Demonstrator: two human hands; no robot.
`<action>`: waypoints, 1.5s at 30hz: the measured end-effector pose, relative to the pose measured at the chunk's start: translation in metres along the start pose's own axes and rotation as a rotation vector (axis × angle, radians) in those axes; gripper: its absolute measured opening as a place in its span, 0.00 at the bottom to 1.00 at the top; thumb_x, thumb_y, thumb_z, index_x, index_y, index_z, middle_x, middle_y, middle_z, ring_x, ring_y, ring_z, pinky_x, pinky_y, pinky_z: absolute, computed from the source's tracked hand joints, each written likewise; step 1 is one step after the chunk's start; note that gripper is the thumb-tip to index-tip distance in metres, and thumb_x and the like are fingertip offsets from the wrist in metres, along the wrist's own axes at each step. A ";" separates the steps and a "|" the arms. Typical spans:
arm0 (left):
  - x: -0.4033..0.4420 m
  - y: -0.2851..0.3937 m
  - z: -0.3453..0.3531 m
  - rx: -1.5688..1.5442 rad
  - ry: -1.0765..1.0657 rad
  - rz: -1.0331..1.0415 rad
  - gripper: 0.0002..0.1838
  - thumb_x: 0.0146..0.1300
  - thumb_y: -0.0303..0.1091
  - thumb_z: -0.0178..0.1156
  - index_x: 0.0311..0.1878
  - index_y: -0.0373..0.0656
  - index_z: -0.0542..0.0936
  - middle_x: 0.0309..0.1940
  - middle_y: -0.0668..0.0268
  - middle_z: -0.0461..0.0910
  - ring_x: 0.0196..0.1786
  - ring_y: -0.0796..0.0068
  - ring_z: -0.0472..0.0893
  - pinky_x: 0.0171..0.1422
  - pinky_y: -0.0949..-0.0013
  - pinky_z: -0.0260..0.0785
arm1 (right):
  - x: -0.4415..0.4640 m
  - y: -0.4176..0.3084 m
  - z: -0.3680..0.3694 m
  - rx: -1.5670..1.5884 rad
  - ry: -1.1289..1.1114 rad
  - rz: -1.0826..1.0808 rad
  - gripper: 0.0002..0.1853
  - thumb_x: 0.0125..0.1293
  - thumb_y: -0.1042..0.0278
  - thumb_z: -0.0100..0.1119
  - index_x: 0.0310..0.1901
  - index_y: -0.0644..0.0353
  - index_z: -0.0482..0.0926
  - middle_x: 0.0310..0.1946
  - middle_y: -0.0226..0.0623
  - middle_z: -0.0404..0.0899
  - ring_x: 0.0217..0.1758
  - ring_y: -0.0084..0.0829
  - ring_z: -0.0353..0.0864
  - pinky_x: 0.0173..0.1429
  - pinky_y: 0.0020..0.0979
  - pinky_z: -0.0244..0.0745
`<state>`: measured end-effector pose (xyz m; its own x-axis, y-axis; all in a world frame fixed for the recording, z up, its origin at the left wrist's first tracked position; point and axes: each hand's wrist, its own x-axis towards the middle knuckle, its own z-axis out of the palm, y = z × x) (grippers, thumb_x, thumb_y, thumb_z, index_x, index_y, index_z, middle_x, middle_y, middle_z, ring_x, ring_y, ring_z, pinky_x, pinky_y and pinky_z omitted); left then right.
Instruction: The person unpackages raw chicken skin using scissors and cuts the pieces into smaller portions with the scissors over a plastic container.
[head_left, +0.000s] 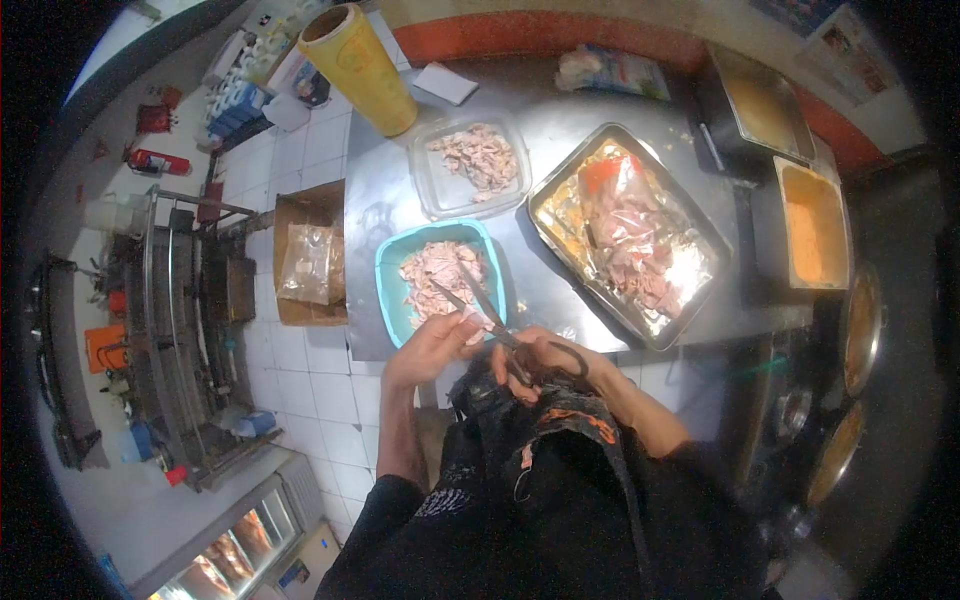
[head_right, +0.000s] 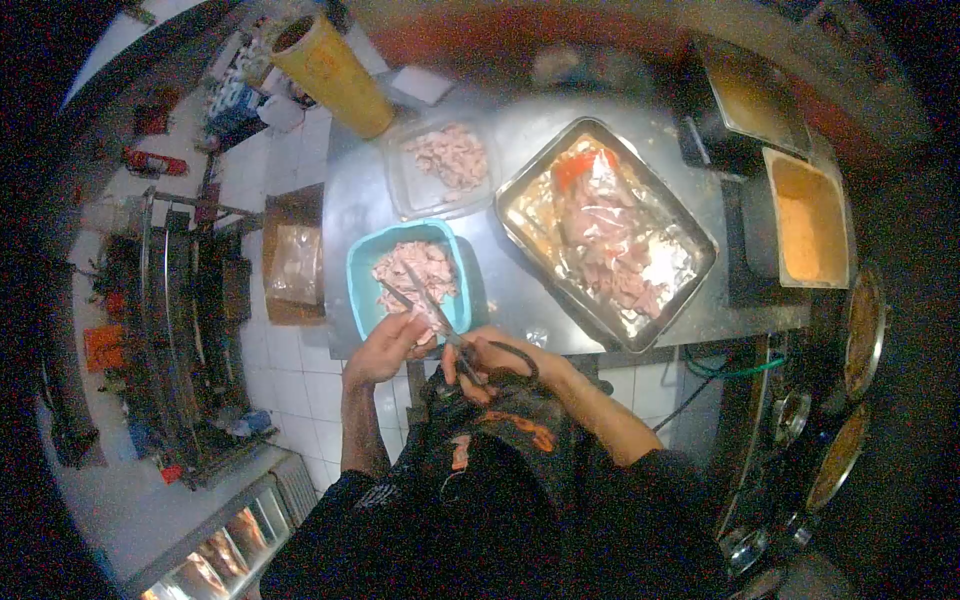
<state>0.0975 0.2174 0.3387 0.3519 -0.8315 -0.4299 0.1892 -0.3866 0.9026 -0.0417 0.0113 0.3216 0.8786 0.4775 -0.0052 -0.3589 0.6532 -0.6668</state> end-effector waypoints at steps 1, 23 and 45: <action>0.000 -0.001 0.002 -0.017 0.003 -0.010 0.21 0.83 0.46 0.48 0.47 0.36 0.79 0.32 0.72 0.77 0.36 0.83 0.73 0.40 0.74 0.69 | -0.001 0.001 0.003 -0.003 0.020 0.000 0.44 0.66 0.20 0.49 0.43 0.66 0.77 0.23 0.33 0.76 0.23 0.23 0.77 0.26 0.24 0.70; -0.003 0.000 0.005 0.250 -0.007 0.100 0.15 0.81 0.35 0.47 0.37 0.37 0.75 0.26 0.69 0.72 0.29 0.78 0.71 0.35 0.71 0.66 | -0.002 -0.014 0.012 -0.236 0.163 0.098 0.17 0.76 0.57 0.57 0.45 0.66 0.80 0.17 0.25 0.70 0.18 0.17 0.70 0.24 0.22 0.63; -0.001 0.011 -0.013 0.674 0.852 0.354 0.20 0.72 0.32 0.62 0.64 0.36 0.76 0.49 0.52 0.83 0.42 0.60 0.84 0.43 0.63 0.76 | -0.065 -0.033 0.011 -0.226 0.540 -0.146 0.38 0.65 0.26 0.62 0.44 0.65 0.81 0.17 0.26 0.74 0.16 0.17 0.71 0.21 0.22 0.63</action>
<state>0.1107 0.2197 0.3485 0.8434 -0.4951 0.2086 -0.4847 -0.5337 0.6930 -0.0905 -0.0351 0.3524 0.9707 -0.0125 -0.2399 -0.1987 0.5197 -0.8309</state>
